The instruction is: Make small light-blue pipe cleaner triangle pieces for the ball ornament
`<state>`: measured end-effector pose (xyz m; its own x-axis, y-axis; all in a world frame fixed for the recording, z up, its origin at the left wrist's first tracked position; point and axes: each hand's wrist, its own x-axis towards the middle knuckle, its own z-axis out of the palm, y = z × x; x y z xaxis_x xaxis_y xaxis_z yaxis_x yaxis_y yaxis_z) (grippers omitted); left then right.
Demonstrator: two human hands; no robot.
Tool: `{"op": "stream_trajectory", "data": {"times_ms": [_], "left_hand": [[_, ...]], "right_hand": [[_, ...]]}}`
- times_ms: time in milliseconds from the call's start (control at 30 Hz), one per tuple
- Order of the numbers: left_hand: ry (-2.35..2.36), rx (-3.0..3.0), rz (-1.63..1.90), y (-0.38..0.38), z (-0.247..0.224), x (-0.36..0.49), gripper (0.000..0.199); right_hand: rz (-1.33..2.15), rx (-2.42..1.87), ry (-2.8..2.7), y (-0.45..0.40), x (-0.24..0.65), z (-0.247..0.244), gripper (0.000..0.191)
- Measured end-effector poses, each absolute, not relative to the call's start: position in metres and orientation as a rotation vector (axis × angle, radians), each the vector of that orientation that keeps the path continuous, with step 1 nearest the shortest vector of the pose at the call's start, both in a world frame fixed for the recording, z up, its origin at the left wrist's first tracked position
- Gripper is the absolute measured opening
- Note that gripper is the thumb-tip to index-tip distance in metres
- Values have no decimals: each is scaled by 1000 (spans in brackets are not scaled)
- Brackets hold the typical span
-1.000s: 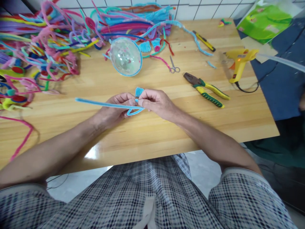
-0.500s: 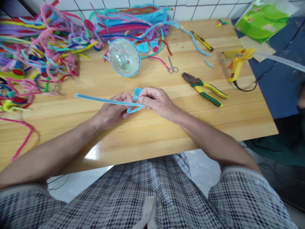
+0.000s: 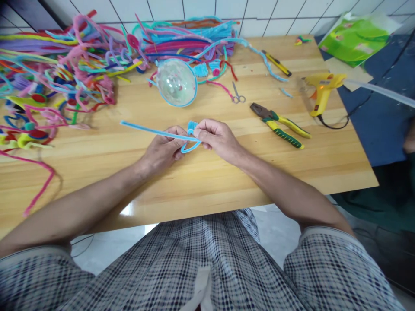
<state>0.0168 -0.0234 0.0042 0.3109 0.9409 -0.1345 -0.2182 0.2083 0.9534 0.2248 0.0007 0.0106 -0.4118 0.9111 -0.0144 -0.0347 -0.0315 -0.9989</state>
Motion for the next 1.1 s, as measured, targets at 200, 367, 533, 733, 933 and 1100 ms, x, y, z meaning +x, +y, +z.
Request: {"op": "stream_trajectory", "data": {"times_ms": [200,367,533,733,933,1100], "left_hand": [[905,1088,992,-22,-2,20,64],[896,1075,1010,-24,0,17,65],[892,1043,1048,-25,1,15,64],[922,1033,1110,-24,-8,15,61],[886,1153,1174,-27,-10,17,51],[855,1286,1314,-29,-7,15,45]], "right_hand": [[1553,-957,-1432,2,224,5,50],[1575,-925,-1355,3,223,5,55],[1605,-903,-1286,4,225,8,54],[1613,-890,-1288,6,225,6,51],[1538,-941,-1327,5,225,5,56],[1455,-964,-1398,3,227,7,57]]}}
